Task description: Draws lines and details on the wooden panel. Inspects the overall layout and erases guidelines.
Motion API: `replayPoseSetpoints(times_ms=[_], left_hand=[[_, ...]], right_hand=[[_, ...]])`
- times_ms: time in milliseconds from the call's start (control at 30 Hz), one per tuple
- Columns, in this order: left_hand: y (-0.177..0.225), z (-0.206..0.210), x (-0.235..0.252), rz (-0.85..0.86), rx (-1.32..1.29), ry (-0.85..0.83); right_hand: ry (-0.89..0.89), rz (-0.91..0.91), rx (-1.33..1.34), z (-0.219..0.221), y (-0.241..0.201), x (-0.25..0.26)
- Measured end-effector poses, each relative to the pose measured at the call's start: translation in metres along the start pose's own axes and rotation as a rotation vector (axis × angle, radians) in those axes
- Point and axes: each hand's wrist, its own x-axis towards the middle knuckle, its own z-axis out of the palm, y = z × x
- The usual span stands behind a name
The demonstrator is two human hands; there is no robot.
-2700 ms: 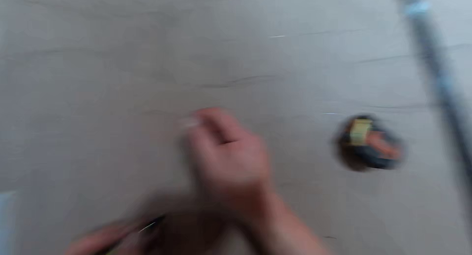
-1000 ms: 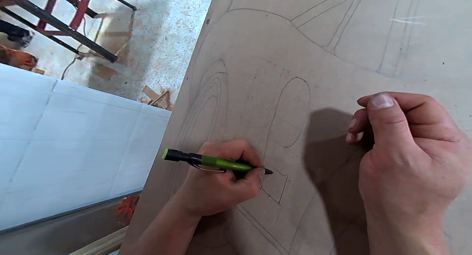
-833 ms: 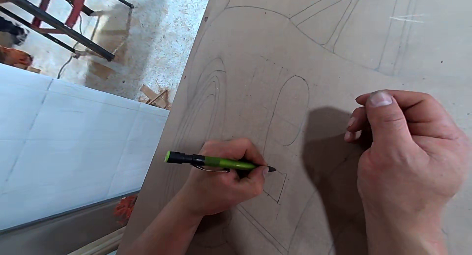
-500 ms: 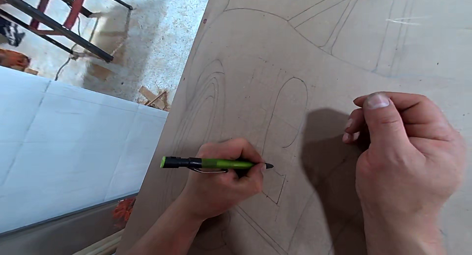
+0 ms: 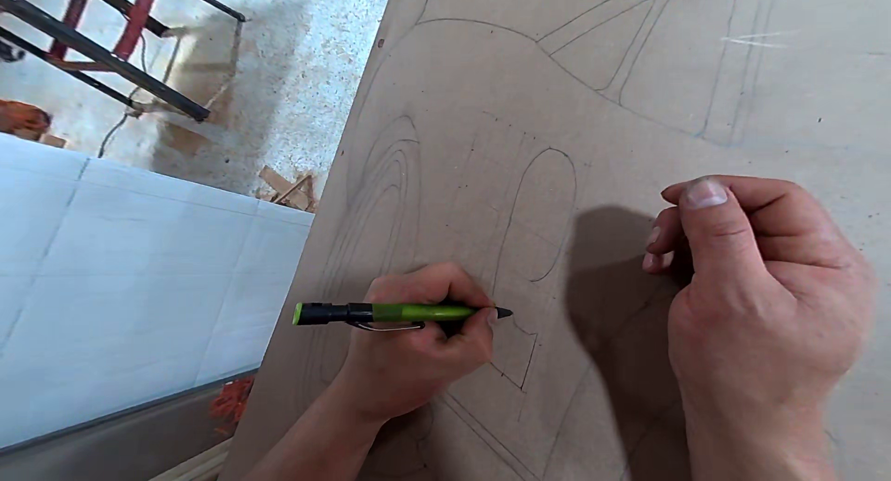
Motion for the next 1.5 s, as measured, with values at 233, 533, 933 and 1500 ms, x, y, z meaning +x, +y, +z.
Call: replayPoseSetpoints(times_ms=[233,533,933,1500], left_hand=[[-0.0021,-0.0021,0.0007,0.057,-0.032,-0.055],[0.0002,0.0016,-0.0007,-0.02,0.013,0.053],[0.0012,0.0036,0.0017,-0.052,-0.008,0.105],[0.0041,0.0069,0.0052,-0.107,-0.037,0.14]], right_hand=[[0.003,-0.002,0.003,0.0005,0.0003,0.0],[0.001,-0.004,0.005,0.0006,0.0004,0.0002],[0.001,-0.004,0.017,0.0007,0.0002,0.0001],[0.002,0.002,0.022,0.0005,-0.0004,0.0003]])
